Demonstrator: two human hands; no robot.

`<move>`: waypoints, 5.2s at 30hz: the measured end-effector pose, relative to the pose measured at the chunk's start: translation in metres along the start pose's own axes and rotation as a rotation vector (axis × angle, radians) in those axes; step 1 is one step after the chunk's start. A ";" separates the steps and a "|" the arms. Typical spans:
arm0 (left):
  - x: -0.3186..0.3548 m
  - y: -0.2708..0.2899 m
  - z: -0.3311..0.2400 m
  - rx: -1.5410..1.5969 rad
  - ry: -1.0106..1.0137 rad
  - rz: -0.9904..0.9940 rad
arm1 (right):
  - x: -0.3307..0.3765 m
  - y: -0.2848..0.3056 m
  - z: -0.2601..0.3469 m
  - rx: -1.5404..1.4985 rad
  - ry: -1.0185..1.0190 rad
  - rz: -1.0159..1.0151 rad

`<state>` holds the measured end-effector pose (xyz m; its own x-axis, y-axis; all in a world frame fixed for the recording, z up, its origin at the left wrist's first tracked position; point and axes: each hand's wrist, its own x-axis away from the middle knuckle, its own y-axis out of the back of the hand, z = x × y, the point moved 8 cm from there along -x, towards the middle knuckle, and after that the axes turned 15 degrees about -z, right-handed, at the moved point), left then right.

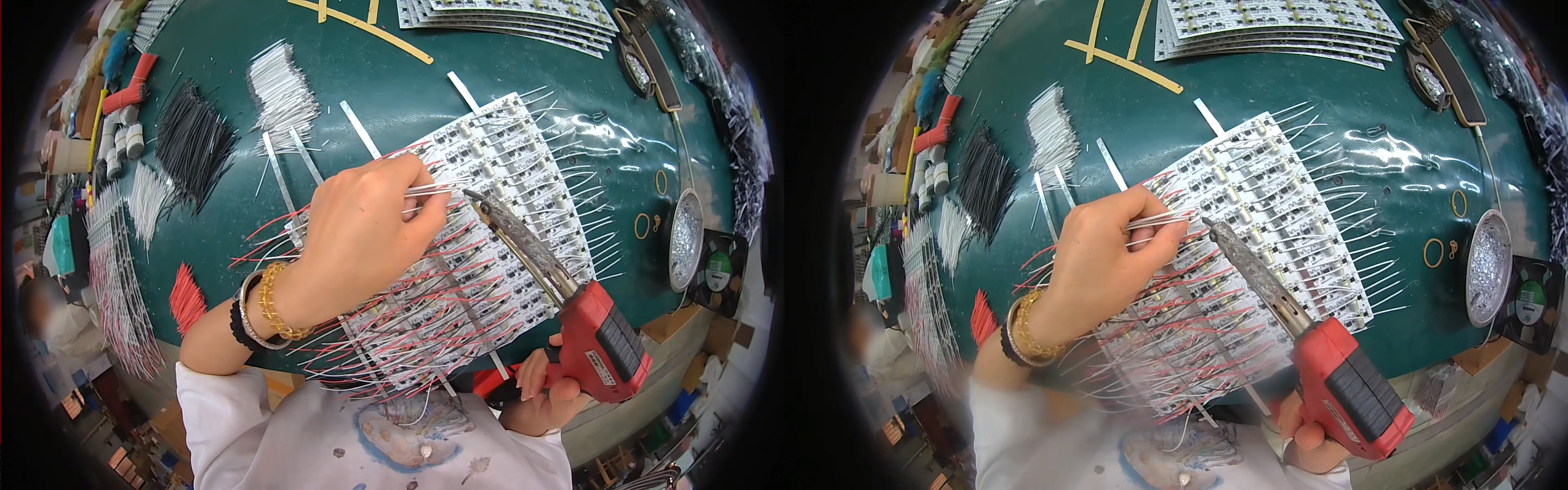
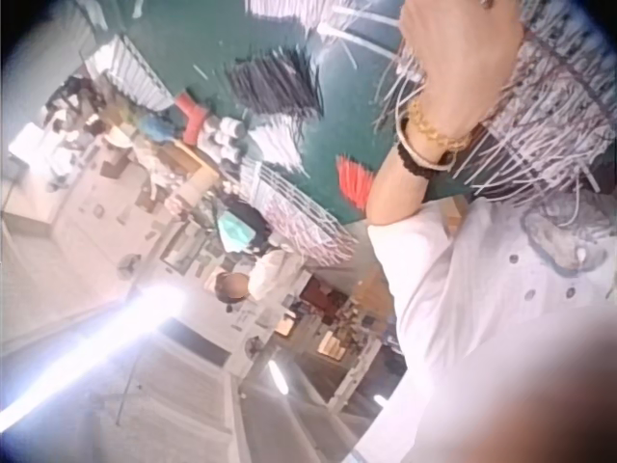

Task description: The person solders red wires and white wires onto strips of LEDs on a workbench using a soldering iron and solder wire.

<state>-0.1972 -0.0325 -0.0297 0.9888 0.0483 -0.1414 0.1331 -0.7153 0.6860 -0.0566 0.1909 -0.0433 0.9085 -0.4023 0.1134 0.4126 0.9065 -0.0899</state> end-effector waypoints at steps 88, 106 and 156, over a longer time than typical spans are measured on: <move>0.021 0.010 -0.034 0.035 -0.163 0.061 | 0.025 0.027 -0.006 -0.064 0.074 0.094; 0.045 -0.015 -0.034 0.175 -0.245 0.079 | 0.035 0.047 -0.014 -0.069 0.045 0.228; 0.044 -0.011 -0.040 0.104 -0.272 -0.019 | 0.065 0.126 -0.087 -0.117 -0.204 -0.082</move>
<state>-0.1527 0.0052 -0.0144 0.9296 -0.1165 -0.3496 0.1298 -0.7844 0.6065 0.0603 0.2676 -0.1336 0.8441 -0.4294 0.3211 0.5004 0.8459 -0.1844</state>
